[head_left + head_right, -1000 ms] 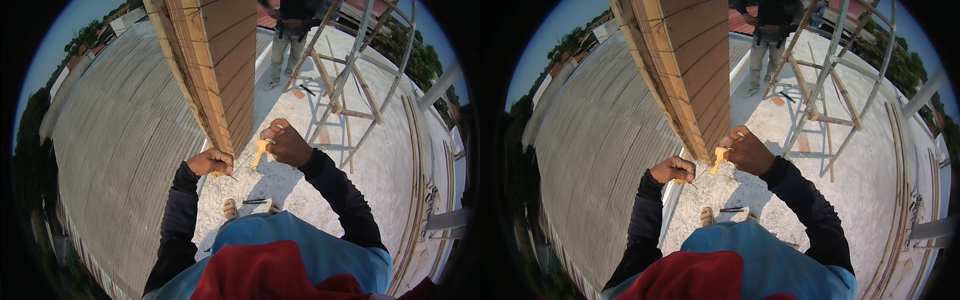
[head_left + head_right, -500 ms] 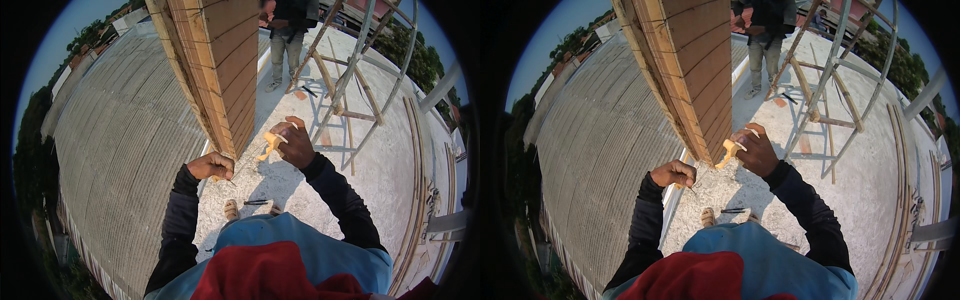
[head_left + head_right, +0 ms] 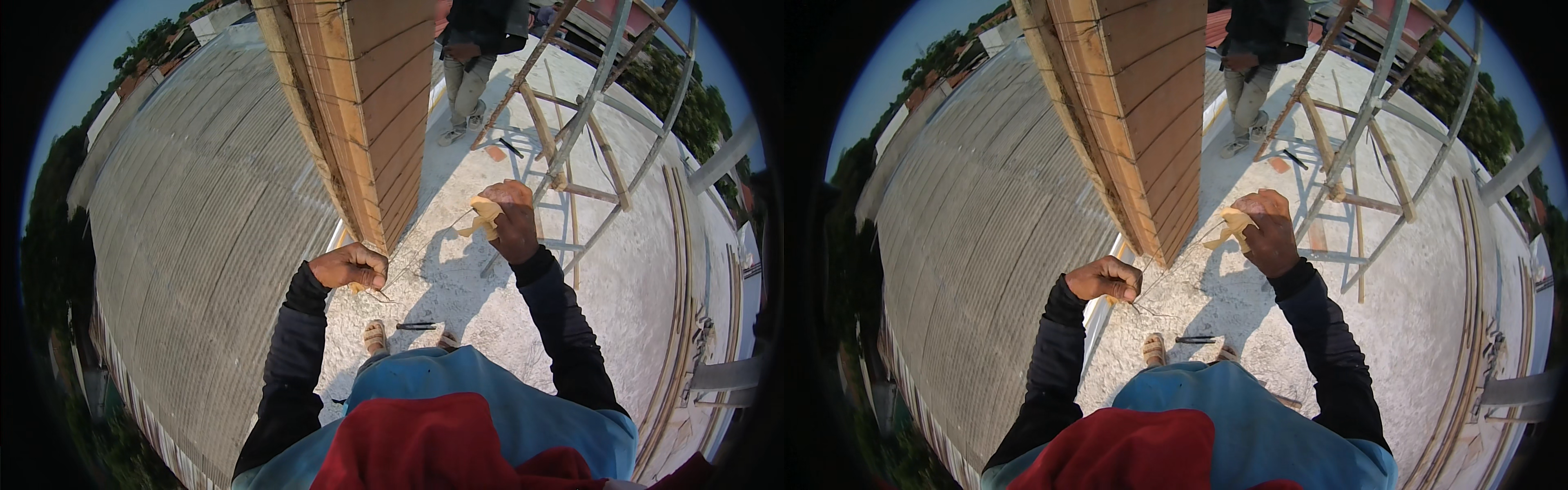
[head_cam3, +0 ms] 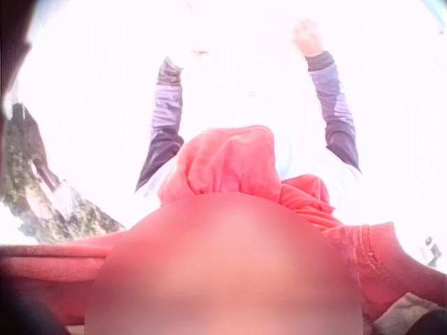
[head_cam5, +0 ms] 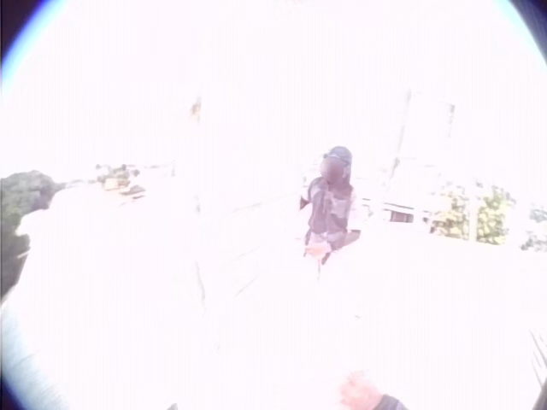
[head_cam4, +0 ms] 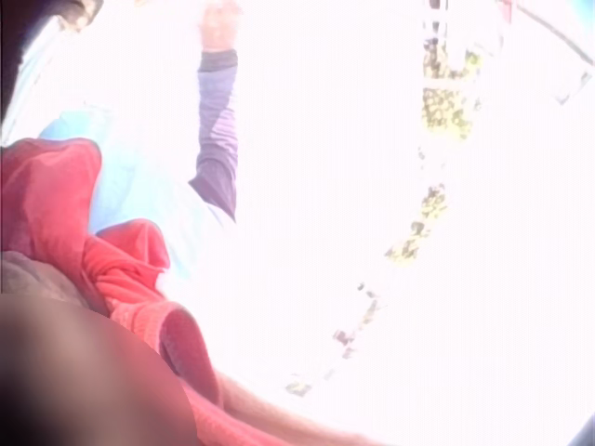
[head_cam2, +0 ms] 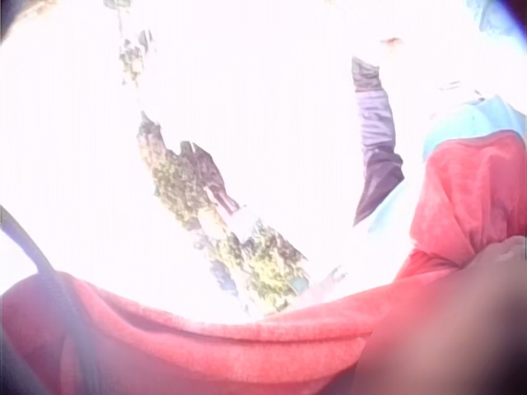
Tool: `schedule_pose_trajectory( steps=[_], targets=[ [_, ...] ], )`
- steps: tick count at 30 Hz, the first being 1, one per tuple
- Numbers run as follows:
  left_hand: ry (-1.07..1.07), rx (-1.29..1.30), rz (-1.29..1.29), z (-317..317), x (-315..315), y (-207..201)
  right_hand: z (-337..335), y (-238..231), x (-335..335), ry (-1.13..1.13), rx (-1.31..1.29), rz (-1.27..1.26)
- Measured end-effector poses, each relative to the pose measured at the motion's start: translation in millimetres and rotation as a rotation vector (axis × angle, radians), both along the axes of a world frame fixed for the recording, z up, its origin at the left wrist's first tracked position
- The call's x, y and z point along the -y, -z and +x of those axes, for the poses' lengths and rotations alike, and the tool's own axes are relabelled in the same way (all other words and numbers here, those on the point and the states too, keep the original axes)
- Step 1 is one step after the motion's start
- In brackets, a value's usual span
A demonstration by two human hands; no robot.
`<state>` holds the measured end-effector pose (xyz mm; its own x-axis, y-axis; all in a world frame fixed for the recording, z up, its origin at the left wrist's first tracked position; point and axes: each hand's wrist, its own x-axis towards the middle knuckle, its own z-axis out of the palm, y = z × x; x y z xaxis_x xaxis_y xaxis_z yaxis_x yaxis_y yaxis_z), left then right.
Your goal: The person uses pliers to twist and tighten wire ties around a vertical wooden formwork panel on a construction site. They repeatedly position the wire, twist it with the pliers, and trim excess wire, working along the edge of the panel.
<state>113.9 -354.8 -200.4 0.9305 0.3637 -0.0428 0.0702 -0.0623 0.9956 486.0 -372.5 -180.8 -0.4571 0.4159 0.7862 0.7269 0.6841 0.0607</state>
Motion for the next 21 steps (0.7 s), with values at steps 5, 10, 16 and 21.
schedule_pose_trajectory(
  steps=[5,10,16,21],
  targets=[
    [-0.150,0.007,-0.060,1.7,-1.6,2.4,3.2,-16.8,1.0,0.101,0.109,-0.149],
    [-0.168,-0.004,-0.034,13.6,-5.7,-3.4,-23.3,-46.3,19.4,-0.178,-0.015,-0.407],
    [-0.114,0.078,-0.081,34.4,-2.2,-21.6,-54.9,-46.4,21.0,-0.339,0.163,-0.478],
    [-0.285,0.293,-0.250,44.2,9.6,-29.6,-55.2,-25.6,11.0,-0.367,-0.047,-0.571]
  ],
)
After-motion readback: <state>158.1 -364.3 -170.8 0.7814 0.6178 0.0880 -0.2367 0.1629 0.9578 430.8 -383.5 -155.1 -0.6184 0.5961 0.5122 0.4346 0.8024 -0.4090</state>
